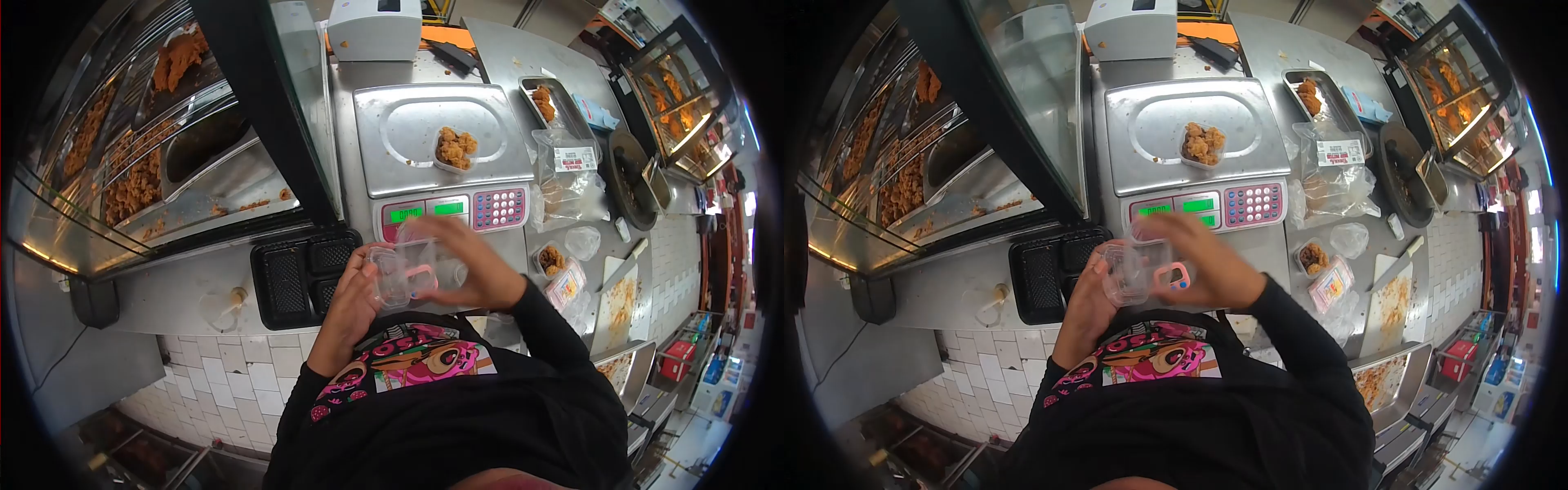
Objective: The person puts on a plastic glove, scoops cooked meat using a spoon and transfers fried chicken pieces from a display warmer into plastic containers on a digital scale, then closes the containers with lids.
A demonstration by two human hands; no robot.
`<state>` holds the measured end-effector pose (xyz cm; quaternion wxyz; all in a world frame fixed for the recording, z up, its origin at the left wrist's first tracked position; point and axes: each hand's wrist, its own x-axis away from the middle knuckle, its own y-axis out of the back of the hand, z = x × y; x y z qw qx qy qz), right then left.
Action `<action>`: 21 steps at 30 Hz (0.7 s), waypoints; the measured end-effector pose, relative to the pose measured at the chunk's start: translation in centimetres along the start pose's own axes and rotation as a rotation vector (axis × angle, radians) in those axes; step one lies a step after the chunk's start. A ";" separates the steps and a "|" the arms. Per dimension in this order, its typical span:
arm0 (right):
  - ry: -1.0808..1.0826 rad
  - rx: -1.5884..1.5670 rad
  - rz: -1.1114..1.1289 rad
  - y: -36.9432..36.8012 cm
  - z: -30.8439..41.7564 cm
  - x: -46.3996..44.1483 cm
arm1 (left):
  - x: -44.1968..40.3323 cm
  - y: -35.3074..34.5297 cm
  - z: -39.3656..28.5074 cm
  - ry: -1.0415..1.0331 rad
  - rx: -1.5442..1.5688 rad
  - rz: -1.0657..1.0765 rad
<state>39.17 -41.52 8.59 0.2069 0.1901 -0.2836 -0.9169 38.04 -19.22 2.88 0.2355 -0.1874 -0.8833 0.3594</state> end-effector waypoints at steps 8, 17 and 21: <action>-0.113 0.463 -0.142 8.5 -10.9 -3.5 | -1.1 1.1 1.1 0.051 0.195 0.043; -0.131 0.527 0.009 7.7 -11.3 -5.9 | -5.2 -0.5 0.2 0.119 0.068 0.119; -0.116 0.557 0.003 7.5 -10.8 -6.3 | -8.8 -2.9 -0.9 -0.081 -0.780 -0.039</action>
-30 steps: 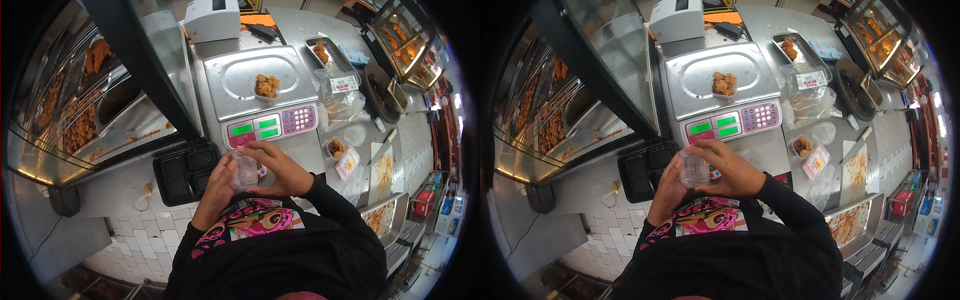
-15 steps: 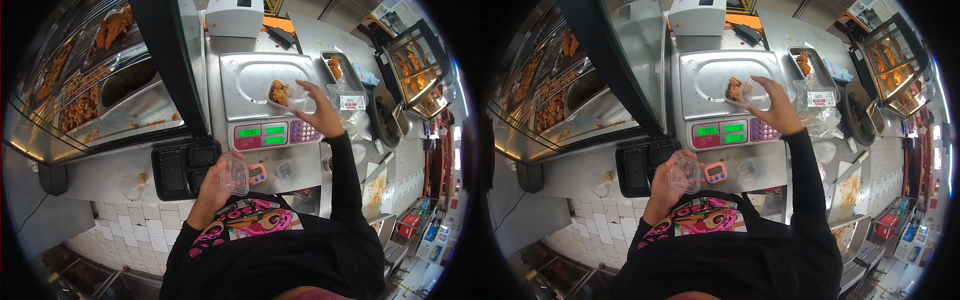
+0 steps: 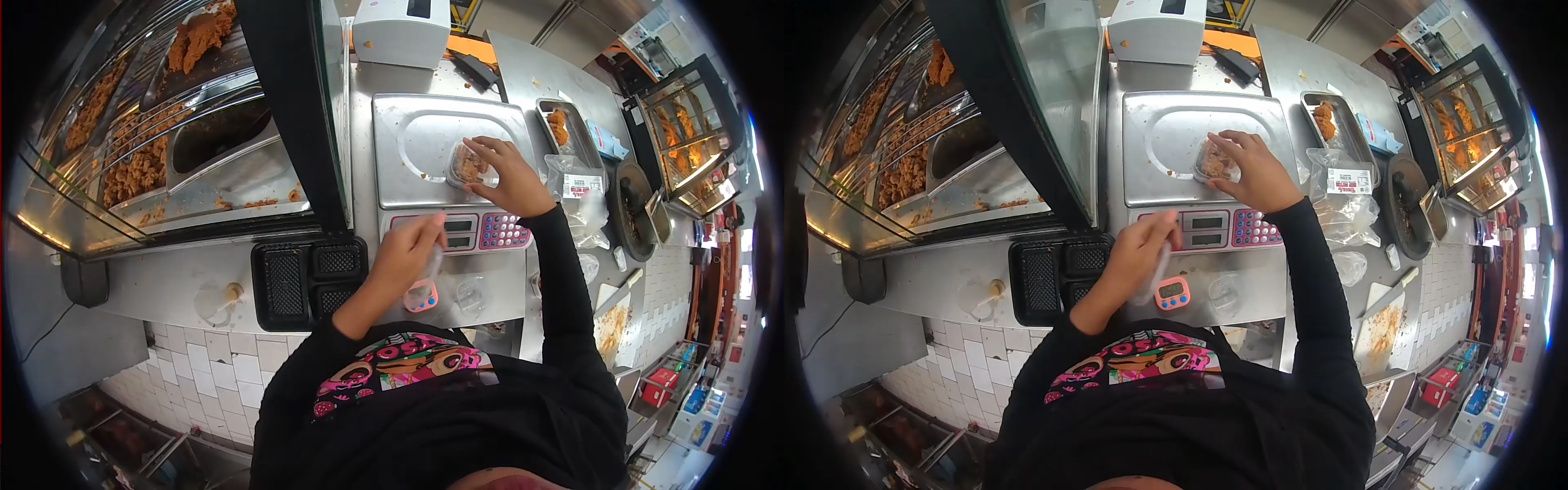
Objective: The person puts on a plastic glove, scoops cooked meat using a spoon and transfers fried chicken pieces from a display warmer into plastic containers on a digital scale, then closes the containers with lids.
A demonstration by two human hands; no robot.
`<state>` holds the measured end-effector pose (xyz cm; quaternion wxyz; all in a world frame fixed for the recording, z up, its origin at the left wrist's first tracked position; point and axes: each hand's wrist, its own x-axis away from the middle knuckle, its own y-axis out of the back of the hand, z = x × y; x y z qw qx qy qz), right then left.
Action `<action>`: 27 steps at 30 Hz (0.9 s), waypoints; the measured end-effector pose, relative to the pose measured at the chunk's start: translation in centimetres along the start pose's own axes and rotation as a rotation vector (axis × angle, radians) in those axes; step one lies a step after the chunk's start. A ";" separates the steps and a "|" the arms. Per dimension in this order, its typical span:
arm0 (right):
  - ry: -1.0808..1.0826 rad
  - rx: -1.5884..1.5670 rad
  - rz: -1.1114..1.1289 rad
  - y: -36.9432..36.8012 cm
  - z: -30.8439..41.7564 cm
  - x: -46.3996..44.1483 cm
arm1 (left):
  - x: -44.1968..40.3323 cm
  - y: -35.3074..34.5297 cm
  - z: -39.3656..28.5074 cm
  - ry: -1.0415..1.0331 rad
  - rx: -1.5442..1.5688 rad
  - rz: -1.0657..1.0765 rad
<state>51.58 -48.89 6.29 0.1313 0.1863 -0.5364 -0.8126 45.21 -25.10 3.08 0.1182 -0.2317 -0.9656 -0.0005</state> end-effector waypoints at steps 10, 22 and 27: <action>0.002 -0.060 0.064 -0.2 -0.3 -0.2 | -7.2 -1.6 -0.1 -0.406 -0.783 -0.267; -0.050 -0.024 -0.043 -1.1 1.2 0.7 | -7.3 -1.5 0.6 -0.402 -0.960 -0.251; -0.009 -0.008 0.003 -0.9 0.4 0.5 | -7.6 -1.4 0.8 -0.434 -1.040 -0.253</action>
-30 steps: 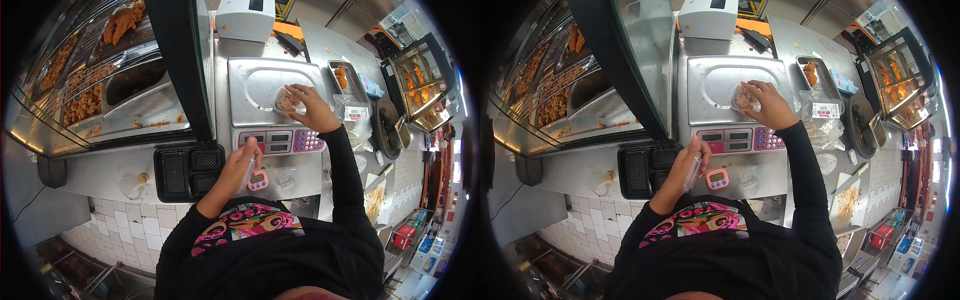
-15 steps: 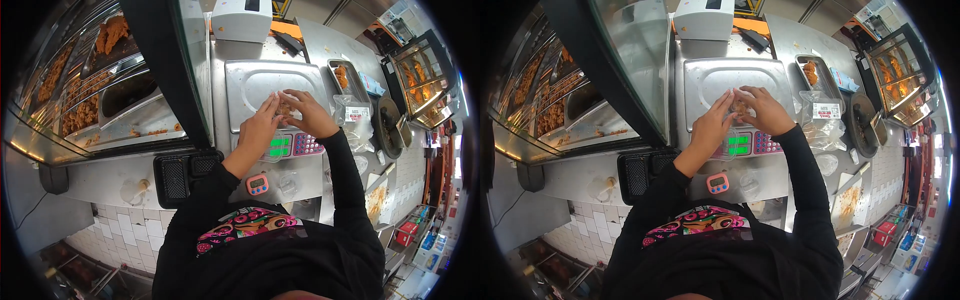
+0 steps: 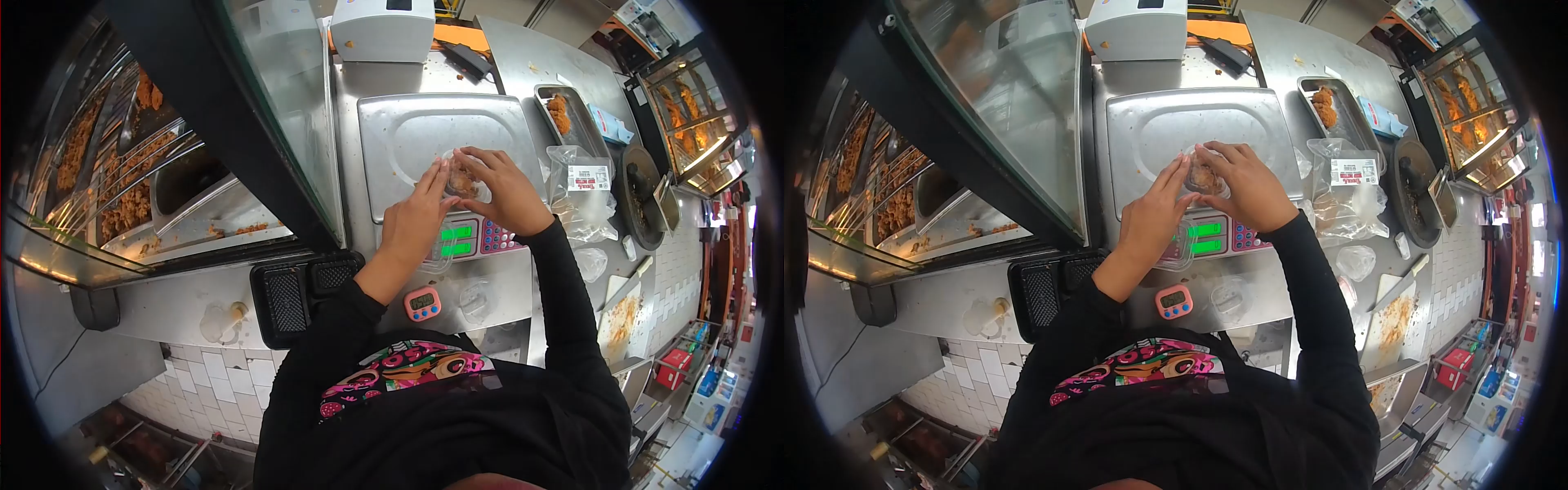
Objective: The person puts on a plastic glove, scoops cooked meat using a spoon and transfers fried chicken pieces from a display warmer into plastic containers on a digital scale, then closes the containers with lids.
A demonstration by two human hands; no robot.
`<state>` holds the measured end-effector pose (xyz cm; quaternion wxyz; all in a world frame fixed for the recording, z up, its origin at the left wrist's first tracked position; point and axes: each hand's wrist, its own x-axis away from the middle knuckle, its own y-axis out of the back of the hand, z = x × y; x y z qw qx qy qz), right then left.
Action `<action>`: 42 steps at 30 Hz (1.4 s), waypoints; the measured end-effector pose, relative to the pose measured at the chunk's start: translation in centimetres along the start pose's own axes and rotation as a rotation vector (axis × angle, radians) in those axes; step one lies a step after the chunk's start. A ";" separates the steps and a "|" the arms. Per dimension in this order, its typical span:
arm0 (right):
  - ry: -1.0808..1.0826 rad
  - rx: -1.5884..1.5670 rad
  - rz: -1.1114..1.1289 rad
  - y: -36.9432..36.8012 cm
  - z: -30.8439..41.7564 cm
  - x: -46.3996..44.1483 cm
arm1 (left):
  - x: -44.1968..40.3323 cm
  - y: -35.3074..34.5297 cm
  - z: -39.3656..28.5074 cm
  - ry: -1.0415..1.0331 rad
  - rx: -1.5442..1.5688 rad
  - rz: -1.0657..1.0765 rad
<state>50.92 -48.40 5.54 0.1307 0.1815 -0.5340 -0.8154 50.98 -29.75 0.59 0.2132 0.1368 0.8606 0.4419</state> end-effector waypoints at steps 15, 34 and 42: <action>-0.020 0.129 -0.151 -4.3 0.3 1.3 | 0.2 0.5 -0.5 0.103 0.035 0.137; -0.103 -0.452 -0.430 0.3 10.0 8.1 | 6.6 5.9 -3.6 0.451 1.355 0.247; -0.455 -0.478 -0.534 2.8 13.3 10.5 | 11.1 7.3 -6.3 0.084 1.059 0.389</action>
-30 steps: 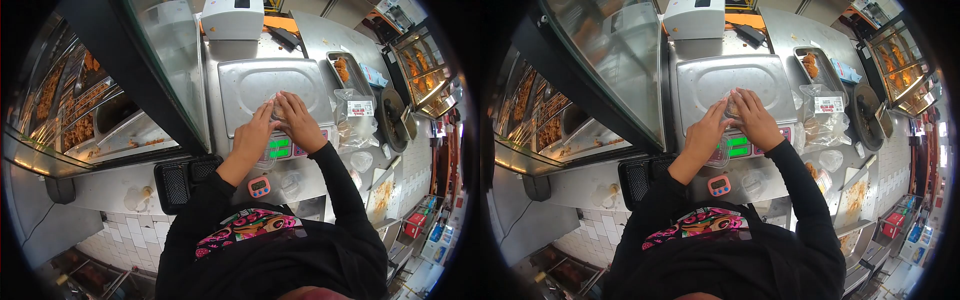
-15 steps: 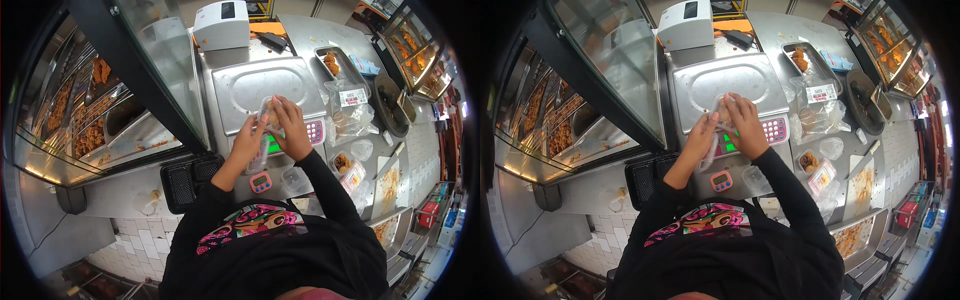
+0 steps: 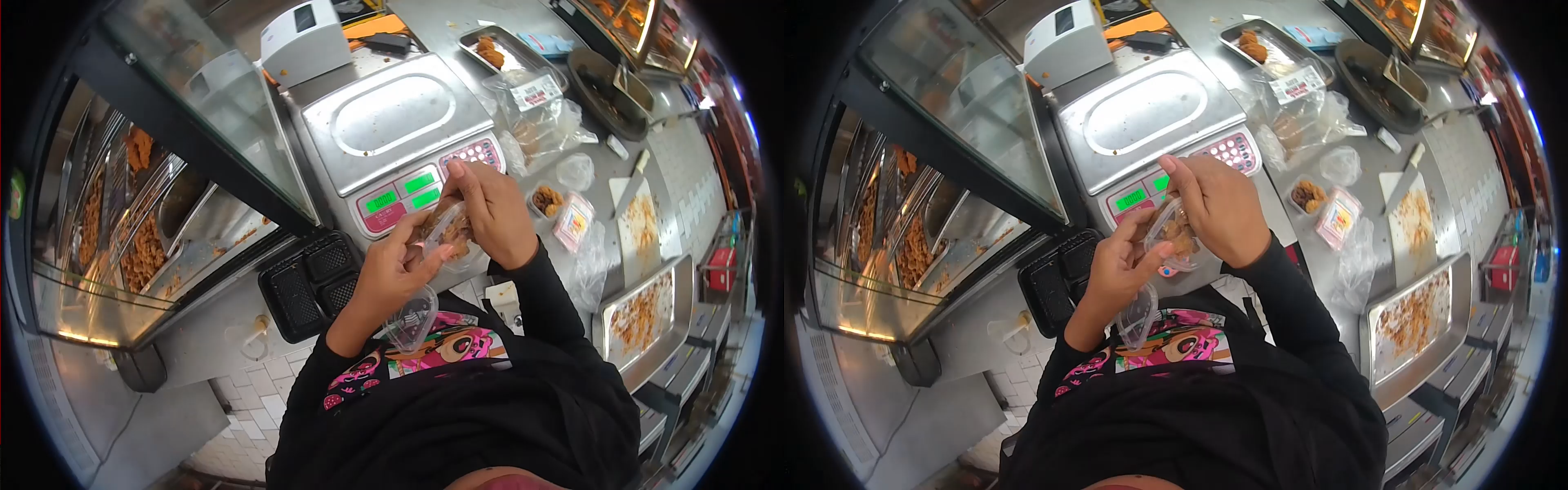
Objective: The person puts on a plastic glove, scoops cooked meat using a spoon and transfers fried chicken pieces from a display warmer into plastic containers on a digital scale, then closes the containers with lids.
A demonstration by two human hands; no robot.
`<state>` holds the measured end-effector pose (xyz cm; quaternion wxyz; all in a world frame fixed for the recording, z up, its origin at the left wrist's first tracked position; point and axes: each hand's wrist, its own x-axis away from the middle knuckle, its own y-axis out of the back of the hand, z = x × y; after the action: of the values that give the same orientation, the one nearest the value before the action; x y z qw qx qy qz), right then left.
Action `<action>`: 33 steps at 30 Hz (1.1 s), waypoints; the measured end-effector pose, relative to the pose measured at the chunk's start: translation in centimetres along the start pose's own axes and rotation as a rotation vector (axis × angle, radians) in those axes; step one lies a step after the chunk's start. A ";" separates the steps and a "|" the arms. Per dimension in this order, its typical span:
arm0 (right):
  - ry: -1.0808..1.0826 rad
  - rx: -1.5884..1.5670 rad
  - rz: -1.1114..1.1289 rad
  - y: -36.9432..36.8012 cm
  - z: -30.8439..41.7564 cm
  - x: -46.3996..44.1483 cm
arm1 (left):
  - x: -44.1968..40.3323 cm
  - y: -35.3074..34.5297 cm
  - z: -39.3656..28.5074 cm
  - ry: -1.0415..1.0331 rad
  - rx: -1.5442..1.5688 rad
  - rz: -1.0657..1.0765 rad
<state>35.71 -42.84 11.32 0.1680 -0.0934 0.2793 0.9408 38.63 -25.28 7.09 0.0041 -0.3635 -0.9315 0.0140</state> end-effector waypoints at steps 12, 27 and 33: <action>-0.223 0.113 0.032 -0.2 0.9 7.6 | 3.6 -0.1 0.7 0.332 0.204 0.138; -0.009 0.181 -0.399 -6.8 -0.9 11.9 | 5.7 2.2 4.9 0.437 0.287 -0.087; 0.177 -0.178 -0.070 -8.3 3.4 13.5 | 2.3 2.5 3.6 0.325 0.288 -0.160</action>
<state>26.05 -30.86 6.35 0.1666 -0.2002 0.2049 0.9435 38.63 -21.96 3.42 0.2070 -0.2816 -0.9328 0.0878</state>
